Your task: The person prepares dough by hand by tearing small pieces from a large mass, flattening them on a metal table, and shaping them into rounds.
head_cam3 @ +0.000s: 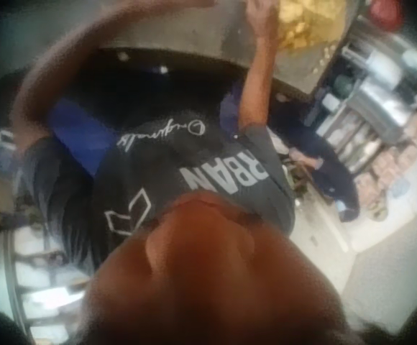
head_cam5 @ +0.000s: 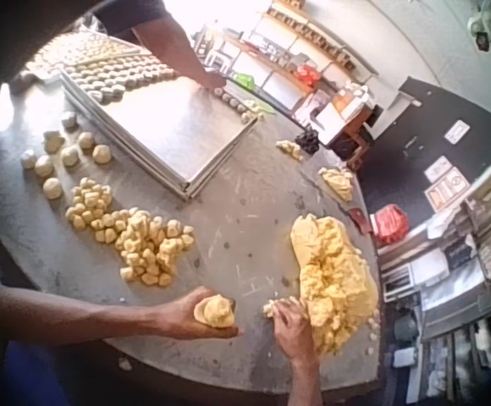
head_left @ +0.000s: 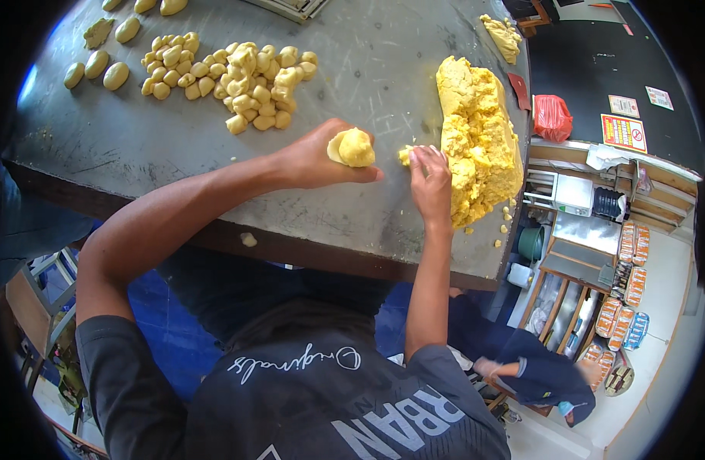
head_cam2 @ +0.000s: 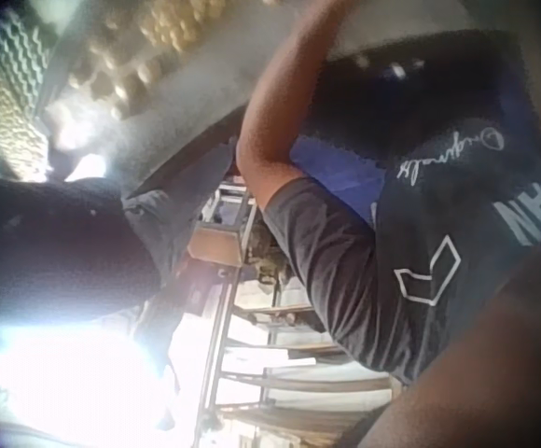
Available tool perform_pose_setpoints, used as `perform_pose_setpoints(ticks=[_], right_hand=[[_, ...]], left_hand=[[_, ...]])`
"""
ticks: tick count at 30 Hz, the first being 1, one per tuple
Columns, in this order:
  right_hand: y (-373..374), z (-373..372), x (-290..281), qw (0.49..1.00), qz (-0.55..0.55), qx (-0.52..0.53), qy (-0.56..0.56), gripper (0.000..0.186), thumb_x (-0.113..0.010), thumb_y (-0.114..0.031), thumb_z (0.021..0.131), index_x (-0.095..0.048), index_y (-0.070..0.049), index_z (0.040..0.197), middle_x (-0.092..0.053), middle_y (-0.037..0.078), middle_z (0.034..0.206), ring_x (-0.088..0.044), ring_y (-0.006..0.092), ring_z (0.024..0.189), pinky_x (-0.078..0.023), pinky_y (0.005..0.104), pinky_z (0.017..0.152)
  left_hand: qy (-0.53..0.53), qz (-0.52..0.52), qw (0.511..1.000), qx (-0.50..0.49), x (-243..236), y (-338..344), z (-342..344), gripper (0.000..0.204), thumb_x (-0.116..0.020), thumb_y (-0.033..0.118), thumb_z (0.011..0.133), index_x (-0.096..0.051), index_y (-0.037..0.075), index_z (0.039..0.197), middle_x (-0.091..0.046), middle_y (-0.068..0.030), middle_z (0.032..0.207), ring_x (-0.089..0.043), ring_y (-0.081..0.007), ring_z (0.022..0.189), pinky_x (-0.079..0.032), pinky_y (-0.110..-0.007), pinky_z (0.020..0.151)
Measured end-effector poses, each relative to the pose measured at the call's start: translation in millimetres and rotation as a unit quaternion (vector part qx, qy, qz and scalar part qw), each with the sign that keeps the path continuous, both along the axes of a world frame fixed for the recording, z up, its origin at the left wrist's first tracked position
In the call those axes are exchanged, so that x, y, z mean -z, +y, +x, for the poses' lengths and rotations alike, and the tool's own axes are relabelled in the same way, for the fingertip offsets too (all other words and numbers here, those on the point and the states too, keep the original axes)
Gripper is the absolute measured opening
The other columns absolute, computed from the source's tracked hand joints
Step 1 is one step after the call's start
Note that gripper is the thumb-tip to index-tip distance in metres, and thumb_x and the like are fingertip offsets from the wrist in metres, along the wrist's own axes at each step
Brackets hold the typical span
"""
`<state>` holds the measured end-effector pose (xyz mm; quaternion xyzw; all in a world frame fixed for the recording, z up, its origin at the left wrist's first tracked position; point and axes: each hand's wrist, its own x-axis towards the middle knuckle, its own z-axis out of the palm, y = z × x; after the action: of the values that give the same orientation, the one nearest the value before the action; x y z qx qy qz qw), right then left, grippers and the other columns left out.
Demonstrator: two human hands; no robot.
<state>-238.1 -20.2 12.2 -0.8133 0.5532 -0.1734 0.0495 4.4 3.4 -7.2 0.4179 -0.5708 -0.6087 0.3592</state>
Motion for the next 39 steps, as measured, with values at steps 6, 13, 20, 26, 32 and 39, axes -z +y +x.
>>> perform_pose_setpoints(ticks=[6,13,20,26,32,39], right_hand=[[16.0,10.1,-15.0,0.996,0.046,0.008,0.081,0.054,-0.054,-0.035,0.093,-0.046,0.002,0.131,-0.045,0.023,0.134,-0.035,0.0384,0.131,-0.024,0.0467,0.110],[16.4,58.0,-40.8,0.876,0.264,-0.100,-0.391,0.084,-0.067,-0.042,0.084,-0.027,0.005,0.141,-0.031,0.022,0.143,-0.024,0.0276,0.138,-0.014,0.0428,0.114],[11.6,83.1,-27.8,0.808,0.355,-0.115,-0.455,0.085,-0.073,-0.036,0.081,-0.028,0.008,0.138,-0.033,0.022,0.141,-0.026,0.0265,0.137,-0.016,0.0410,0.114],[15.6,83.9,-20.4,0.792,0.400,-0.080,-0.455,0.075,-0.073,-0.030,0.081,-0.035,0.004,0.136,-0.041,0.018,0.133,-0.040,0.0205,0.124,-0.032,0.0334,0.105],[19.8,87.3,-16.0,0.786,0.394,-0.069,-0.472,0.067,-0.074,-0.028,0.081,-0.042,0.004,0.131,-0.057,0.009,0.113,-0.053,0.0115,0.103,-0.044,0.0259,0.090],[19.7,86.7,-18.0,0.752,0.420,-0.062,-0.505,0.061,-0.074,-0.022,0.081,-0.045,0.002,0.130,-0.060,0.005,0.107,-0.055,0.0096,0.099,-0.044,0.0253,0.089]], left_hand=[[0.016,-0.003,0.999,0.034,-17.3,-1.0,6.8,0.039,-0.080,0.037,0.075,-0.056,0.009,0.089,-0.050,0.0003,0.086,-0.049,-0.0101,0.084,-0.042,-0.029,0.079],[0.036,-0.036,0.998,0.023,-7.2,-2.1,2.8,0.030,-0.078,0.028,0.076,-0.061,0.006,0.087,-0.056,-0.0009,0.076,-0.054,-0.0097,0.074,-0.046,-0.028,0.070],[0.162,-0.050,0.985,0.030,-12.6,4.3,3.8,0.019,-0.074,0.015,0.076,-0.061,0.004,0.084,-0.062,-0.0018,0.075,-0.057,-0.0090,0.069,-0.048,-0.027,0.063],[0.161,-0.072,0.982,0.070,-5.4,0.5,4.4,0.017,-0.072,0.010,0.075,-0.060,0.002,0.083,-0.062,-0.0030,0.075,-0.057,-0.0090,0.070,-0.047,-0.027,0.062],[0.135,-0.102,0.985,0.040,-2.7,0.3,1.4,0.019,-0.073,0.008,0.071,-0.059,0.002,0.083,-0.060,-0.0046,0.073,-0.056,-0.0098,0.068,-0.047,-0.028,0.061],[0.135,-0.097,0.985,0.035,-5.3,1.3,-0.5,0.022,-0.074,0.003,0.069,-0.054,0.003,0.079,-0.056,-0.0025,0.074,-0.052,-0.0106,0.070,-0.045,-0.029,0.063]])
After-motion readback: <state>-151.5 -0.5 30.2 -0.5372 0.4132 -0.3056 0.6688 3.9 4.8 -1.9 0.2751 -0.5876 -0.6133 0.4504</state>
